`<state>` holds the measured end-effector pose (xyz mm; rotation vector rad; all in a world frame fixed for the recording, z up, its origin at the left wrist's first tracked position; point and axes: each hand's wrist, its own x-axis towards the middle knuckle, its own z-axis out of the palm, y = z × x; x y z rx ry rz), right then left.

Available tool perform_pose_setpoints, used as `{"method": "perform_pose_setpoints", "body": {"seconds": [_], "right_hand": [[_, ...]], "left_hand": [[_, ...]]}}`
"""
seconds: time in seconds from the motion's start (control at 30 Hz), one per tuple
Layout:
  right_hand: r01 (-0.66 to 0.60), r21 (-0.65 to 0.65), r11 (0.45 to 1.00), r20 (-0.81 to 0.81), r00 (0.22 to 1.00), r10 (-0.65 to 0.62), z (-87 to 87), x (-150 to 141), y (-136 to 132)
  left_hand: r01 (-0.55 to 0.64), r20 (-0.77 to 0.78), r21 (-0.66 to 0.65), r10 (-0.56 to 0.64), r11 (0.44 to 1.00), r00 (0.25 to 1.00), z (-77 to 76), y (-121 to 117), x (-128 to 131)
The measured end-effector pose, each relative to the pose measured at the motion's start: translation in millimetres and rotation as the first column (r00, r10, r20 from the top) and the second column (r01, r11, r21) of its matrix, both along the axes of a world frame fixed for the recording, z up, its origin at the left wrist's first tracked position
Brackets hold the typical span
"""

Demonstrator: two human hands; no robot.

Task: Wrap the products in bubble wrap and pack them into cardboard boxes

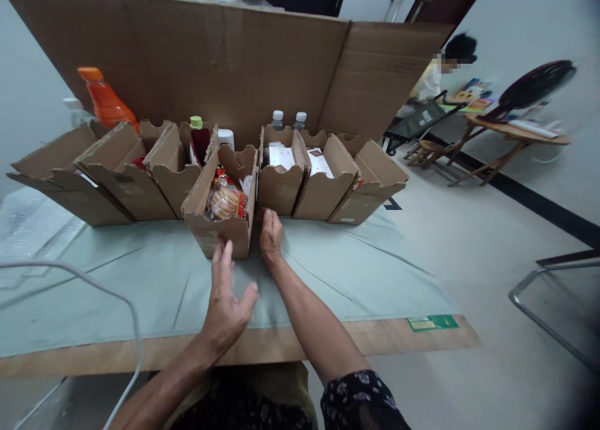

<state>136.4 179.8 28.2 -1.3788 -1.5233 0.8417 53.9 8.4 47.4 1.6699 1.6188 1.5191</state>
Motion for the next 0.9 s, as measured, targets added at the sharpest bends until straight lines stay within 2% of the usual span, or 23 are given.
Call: {"method": "perform_pose_setpoints", "body": {"seconds": [0.13, 0.3, 0.5, 0.63, 0.73, 0.8, 0.9], "right_hand": [[0.079, -0.059, 0.995, -0.095, 0.992, -0.084, -12.7, 2, 12], [0.121, -0.056, 0.991, -0.240, 0.962, -0.131, -23.3, -2, 19], [0.099, -0.014, 0.995, -0.351, 0.931, -0.097, -28.6, 0, 20], [0.081, 0.002, 0.997, -0.377, 0.923, -0.074, -28.6, 0, 20], [0.062, 0.007, 0.998, -0.378, 0.924, -0.055, -26.7, 0, 20], [0.046, 0.022, 0.999, -0.374, 0.927, -0.034, -21.7, 1, 18], [0.030, 0.078, 0.996, -0.366, 0.930, 0.001, -3.8, 4, 11]], "left_hand": [[-0.002, -0.022, 0.013, 0.002, 1.000, 1.000, 0.7, 49, -7], [-0.016, -0.044, 0.052, 0.018, 0.999, 0.999, -5.2, 106, -11], [0.043, -0.030, 0.048, -0.042, 0.998, 0.999, -13.1, 138, -13], [0.117, 0.003, -0.014, -0.117, 0.993, 0.993, -15.5, 146, -17], [0.190, 0.014, -0.085, -0.190, 0.978, 0.982, -9.7, 141, -29], [0.249, 0.008, -0.125, -0.249, 0.961, 0.968, -1.7, 126, -43], [0.322, -0.016, -0.177, -0.330, 0.930, 0.944, 8.9, 83, -76]]}}
